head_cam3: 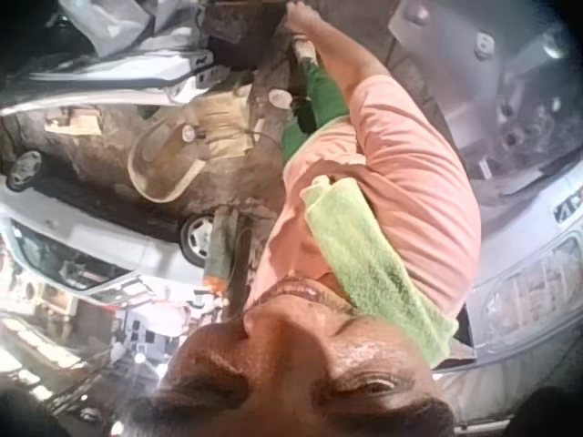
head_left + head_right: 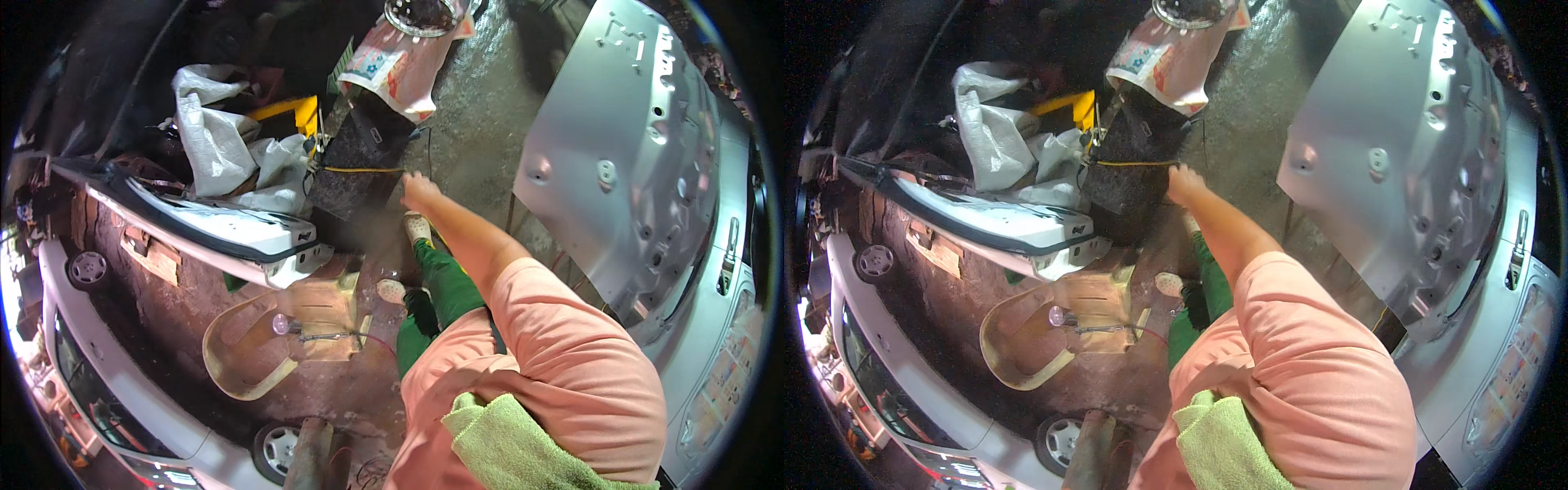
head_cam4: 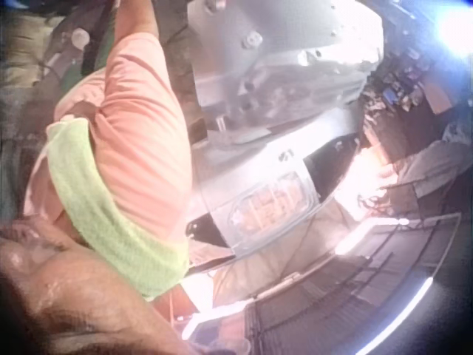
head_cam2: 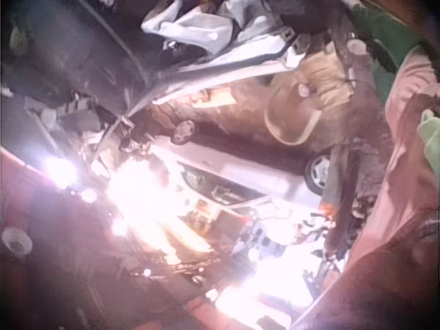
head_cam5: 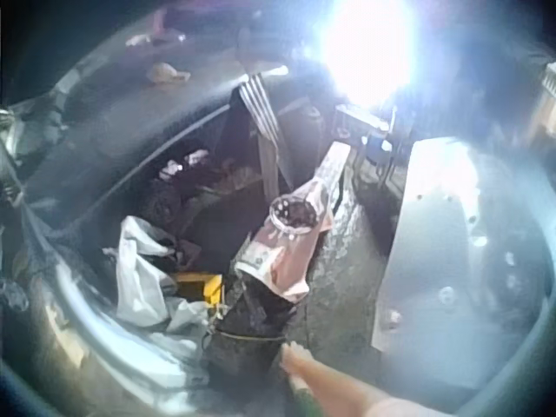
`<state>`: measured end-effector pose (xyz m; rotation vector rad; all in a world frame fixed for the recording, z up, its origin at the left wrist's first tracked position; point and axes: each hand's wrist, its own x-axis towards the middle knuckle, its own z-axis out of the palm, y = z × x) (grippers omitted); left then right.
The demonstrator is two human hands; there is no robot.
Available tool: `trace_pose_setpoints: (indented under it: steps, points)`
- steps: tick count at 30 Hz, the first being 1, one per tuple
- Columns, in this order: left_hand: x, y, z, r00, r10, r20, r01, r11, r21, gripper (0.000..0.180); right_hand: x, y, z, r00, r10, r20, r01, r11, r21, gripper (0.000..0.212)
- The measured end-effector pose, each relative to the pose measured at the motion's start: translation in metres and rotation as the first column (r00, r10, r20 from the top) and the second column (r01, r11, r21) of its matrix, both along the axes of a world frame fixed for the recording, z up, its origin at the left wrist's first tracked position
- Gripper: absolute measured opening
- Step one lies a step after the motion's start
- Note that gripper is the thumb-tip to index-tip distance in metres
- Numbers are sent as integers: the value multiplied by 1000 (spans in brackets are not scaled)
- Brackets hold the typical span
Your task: The person sprays a silver car door with a spray gun, then uses a heat gun to dry the surface. The person moves around the door to cover different areas with both tools.
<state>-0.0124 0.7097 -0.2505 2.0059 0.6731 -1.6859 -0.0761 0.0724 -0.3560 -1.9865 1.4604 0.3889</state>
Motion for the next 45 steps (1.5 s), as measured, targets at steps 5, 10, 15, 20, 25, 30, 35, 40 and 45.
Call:
trace_pose_setpoints:
  steps: [5, 10, 15, 20, 25, 30, 35, 40, 45]
  points:
    - [15, -53, 16, 999, -24, 28, 21, 994, 104, 43, 35, -82, -67, 997, 81, -6, -80, 972, -219, 57]
    - [39, -92, 22, 996, -84, 27, 77, 981, 179, 43, 50, -147, -153, 997, 70, -15, -71, 943, -325, 50]
    - [37, -112, 24, 995, -98, 15, 93, 974, 207, 44, 67, -168, -147, 950, -283, 135, 292, 955, -56, 52]
    - [66, -128, 30, 979, -204, 15, 198, 965, 171, 44, 52, -156, -156, 939, -243, 245, 269, 959, -83, 48]
    - [74, -129, 20, 960, -278, 26, 276, 958, 76, 45, 31, -70, -76, 967, 33, 251, 2, 991, -135, 31]
    - [93, -135, -2, 910, -410, 58, 414, 907, -77, 46, 4, 33, 9, 942, -168, 292, 118, 976, 181, 52]
    - [123, -157, -25, 691, -632, 351, 722, 629, -288, 47, -16, 125, 102, 779, -319, 540, 93, 910, 403, 63]
    - [123, -297, 79, 401, -487, 776, 907, 94, -410, 52, -24, 175, 250, 436, -695, 572, 158, 685, 711, 75]
    - [78, -393, 214, 833, -490, 257, 357, 120, -927, 54, -40, 218, 315, 78, -676, 733, 230, 727, 647, 75]
